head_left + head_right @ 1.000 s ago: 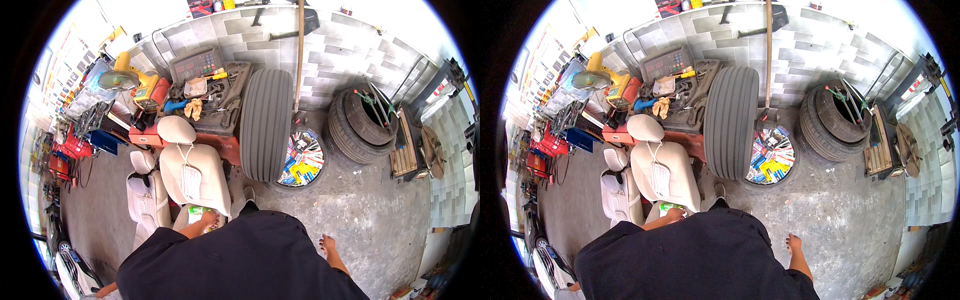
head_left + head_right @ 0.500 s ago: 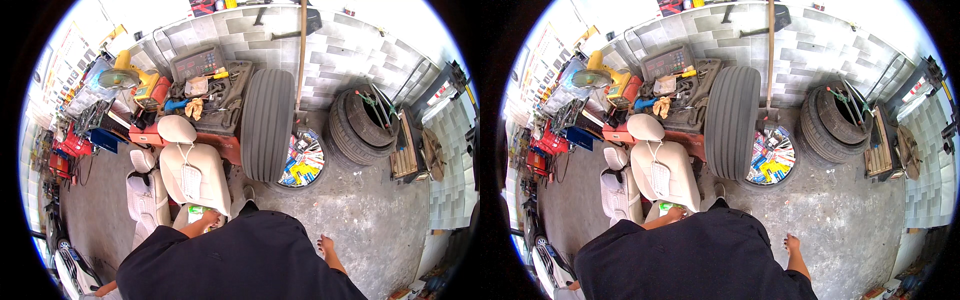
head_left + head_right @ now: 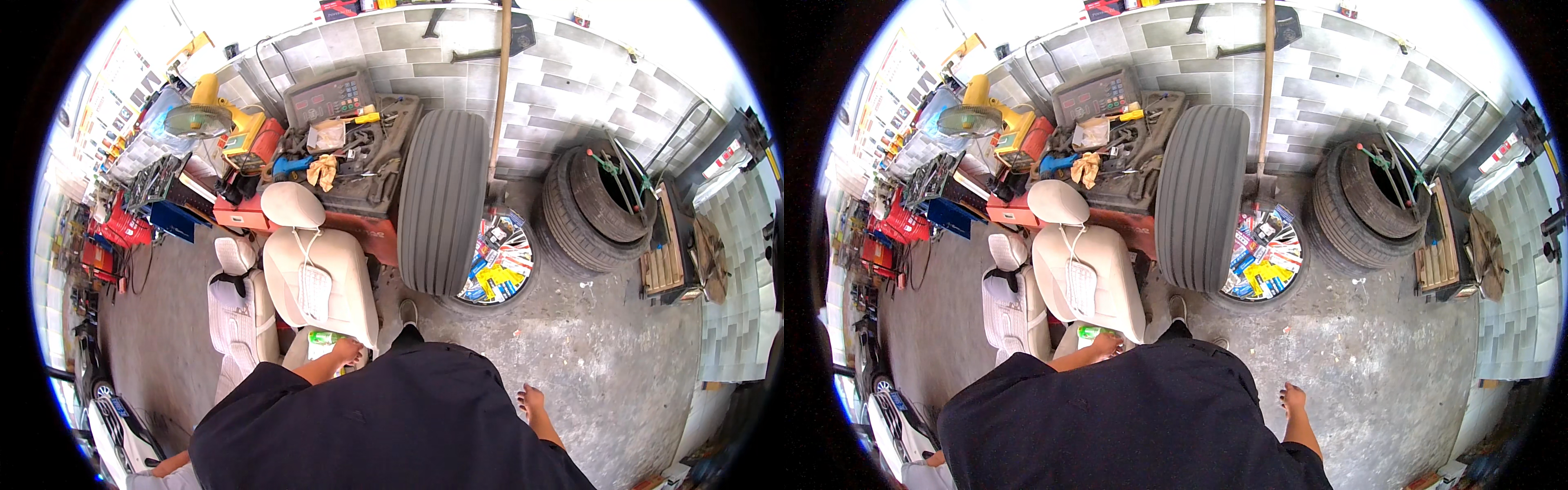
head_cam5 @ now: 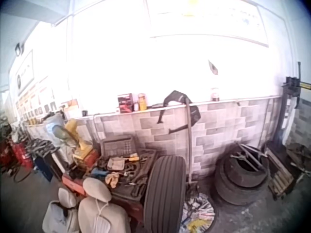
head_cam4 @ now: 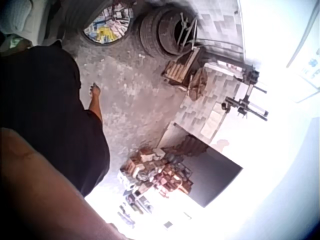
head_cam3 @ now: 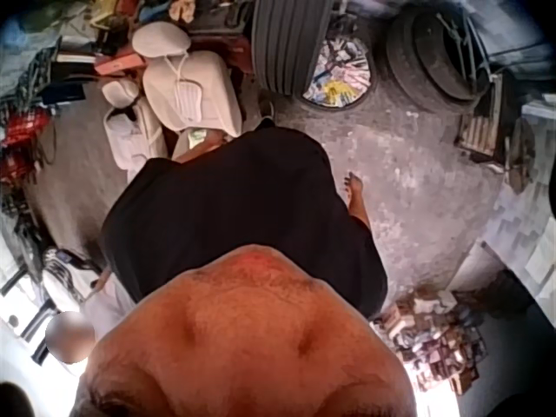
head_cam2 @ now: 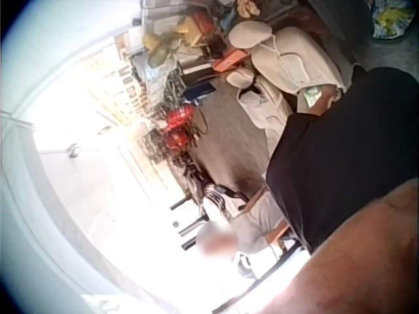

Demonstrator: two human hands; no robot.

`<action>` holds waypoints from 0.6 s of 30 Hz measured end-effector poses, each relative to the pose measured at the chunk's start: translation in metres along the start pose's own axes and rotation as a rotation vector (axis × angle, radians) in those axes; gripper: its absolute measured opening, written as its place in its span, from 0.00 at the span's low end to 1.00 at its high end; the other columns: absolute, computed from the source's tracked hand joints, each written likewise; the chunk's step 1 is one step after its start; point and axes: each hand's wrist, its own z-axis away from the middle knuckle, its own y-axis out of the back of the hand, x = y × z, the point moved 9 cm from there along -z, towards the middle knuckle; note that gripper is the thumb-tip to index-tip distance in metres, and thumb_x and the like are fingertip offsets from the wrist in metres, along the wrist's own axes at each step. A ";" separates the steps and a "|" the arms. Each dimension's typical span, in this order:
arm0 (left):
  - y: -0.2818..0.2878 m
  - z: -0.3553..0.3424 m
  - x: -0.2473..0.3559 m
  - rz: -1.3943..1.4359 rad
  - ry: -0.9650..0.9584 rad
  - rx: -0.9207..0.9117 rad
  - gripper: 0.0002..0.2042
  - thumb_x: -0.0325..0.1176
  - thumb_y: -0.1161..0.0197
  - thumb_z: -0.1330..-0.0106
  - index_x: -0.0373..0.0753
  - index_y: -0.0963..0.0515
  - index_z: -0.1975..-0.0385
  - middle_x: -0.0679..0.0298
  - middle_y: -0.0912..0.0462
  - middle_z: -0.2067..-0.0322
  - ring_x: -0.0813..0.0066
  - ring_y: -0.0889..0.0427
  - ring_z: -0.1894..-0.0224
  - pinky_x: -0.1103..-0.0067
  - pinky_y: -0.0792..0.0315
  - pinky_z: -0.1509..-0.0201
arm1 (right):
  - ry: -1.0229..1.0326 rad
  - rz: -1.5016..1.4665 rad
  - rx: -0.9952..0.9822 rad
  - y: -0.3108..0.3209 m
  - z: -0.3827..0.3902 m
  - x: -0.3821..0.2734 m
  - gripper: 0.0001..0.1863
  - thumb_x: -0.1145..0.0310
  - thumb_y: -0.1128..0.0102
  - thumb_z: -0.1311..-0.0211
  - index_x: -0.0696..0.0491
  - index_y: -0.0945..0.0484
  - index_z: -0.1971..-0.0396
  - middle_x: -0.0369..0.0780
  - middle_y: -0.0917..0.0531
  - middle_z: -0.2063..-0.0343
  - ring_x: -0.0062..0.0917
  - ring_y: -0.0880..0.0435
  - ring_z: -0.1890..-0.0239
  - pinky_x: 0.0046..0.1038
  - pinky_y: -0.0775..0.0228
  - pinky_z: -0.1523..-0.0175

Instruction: The person balances a tire by cleaning the rim with a cloth and a scraper, removing old weights, applying new adhesive weights, and spinning the wheel on a balancing machine.

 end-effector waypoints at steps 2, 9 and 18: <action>-0.001 -0.002 0.000 -0.008 0.004 -0.006 0.14 0.40 0.42 0.33 0.34 0.21 0.60 0.59 0.18 0.75 0.71 0.20 0.78 0.75 0.24 0.76 | 0.001 0.008 -0.003 -0.001 0.002 -0.003 0.24 0.53 0.47 0.34 0.55 0.26 0.47 0.44 0.16 0.55 0.34 0.18 0.59 0.42 0.28 0.54; -0.004 -0.013 -0.016 0.041 -0.012 -0.011 0.13 0.40 0.42 0.33 0.35 0.20 0.60 0.60 0.19 0.75 0.71 0.20 0.77 0.75 0.24 0.75 | 0.010 0.017 -0.007 -0.004 0.006 -0.010 0.25 0.53 0.48 0.34 0.56 0.26 0.46 0.44 0.16 0.55 0.35 0.18 0.57 0.43 0.29 0.53; -0.007 -0.008 -0.012 0.016 -0.001 -0.020 0.14 0.41 0.43 0.33 0.35 0.20 0.61 0.59 0.18 0.74 0.70 0.20 0.77 0.74 0.23 0.76 | 0.005 0.030 -0.013 -0.002 0.004 -0.014 0.25 0.53 0.48 0.33 0.56 0.27 0.46 0.45 0.18 0.53 0.35 0.19 0.56 0.42 0.29 0.53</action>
